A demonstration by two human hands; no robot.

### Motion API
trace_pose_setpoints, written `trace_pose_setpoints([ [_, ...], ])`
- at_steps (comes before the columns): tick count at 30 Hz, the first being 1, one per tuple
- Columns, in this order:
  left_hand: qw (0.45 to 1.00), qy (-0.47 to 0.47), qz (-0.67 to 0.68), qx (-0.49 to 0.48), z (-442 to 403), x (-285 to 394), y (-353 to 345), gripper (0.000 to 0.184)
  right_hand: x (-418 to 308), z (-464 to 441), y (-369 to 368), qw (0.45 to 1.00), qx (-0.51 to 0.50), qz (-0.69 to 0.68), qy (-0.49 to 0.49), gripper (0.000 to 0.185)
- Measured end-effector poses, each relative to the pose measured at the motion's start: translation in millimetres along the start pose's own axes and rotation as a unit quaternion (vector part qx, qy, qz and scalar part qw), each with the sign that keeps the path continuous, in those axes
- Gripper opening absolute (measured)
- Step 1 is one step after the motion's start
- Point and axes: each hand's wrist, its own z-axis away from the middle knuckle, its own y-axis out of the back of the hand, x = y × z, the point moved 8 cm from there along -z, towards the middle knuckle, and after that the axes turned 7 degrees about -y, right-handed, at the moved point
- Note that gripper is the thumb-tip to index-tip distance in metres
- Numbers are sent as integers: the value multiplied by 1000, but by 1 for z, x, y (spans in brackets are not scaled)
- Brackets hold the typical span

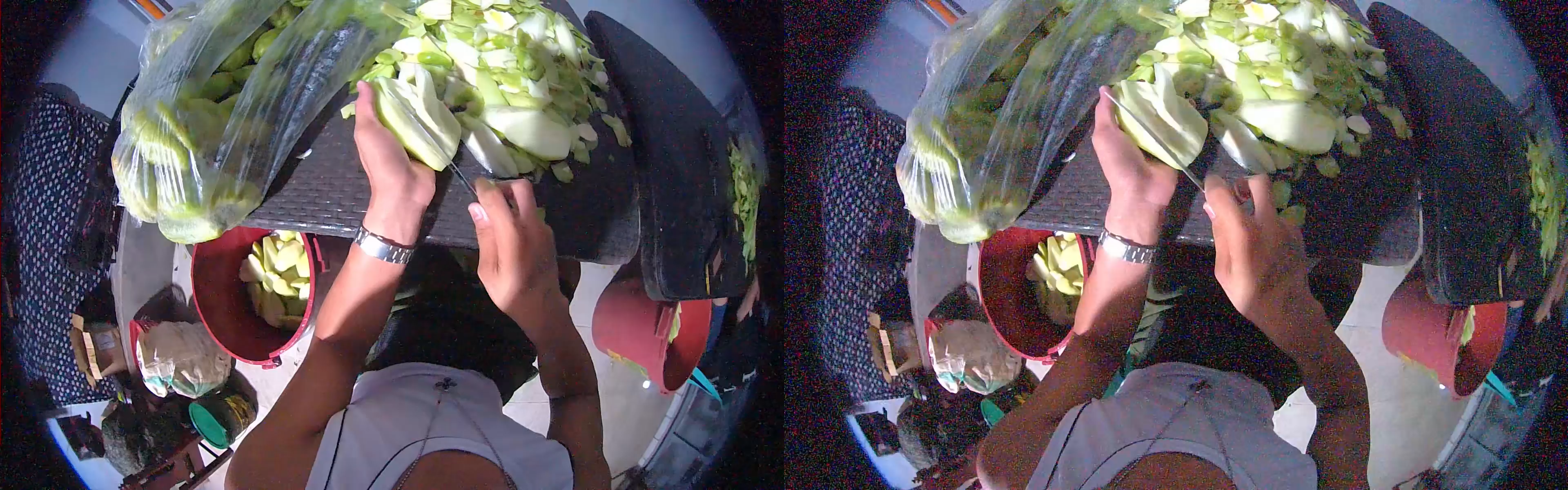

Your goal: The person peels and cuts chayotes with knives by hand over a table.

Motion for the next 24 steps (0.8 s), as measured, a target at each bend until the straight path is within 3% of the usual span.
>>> trace_pose_setpoints([
  [4,1000,6,19,8,0,-5,2,50,1,1,-7,998,-2,57,-6,26],
  [13,1000,11,6,16,8,0,1,46,5,-4,-14,999,-29,18,-26,32],
  [16,999,32,-8,8,12,1,0,45,11,-7,-11,996,-9,-85,19,28],
  [19,998,57,-9,-13,10,-5,11,44,23,-11,-14,983,-85,-158,-45,25],
  [24,996,80,25,13,15,-15,13,45,16,-8,-6,997,-29,-73,15,22],
])
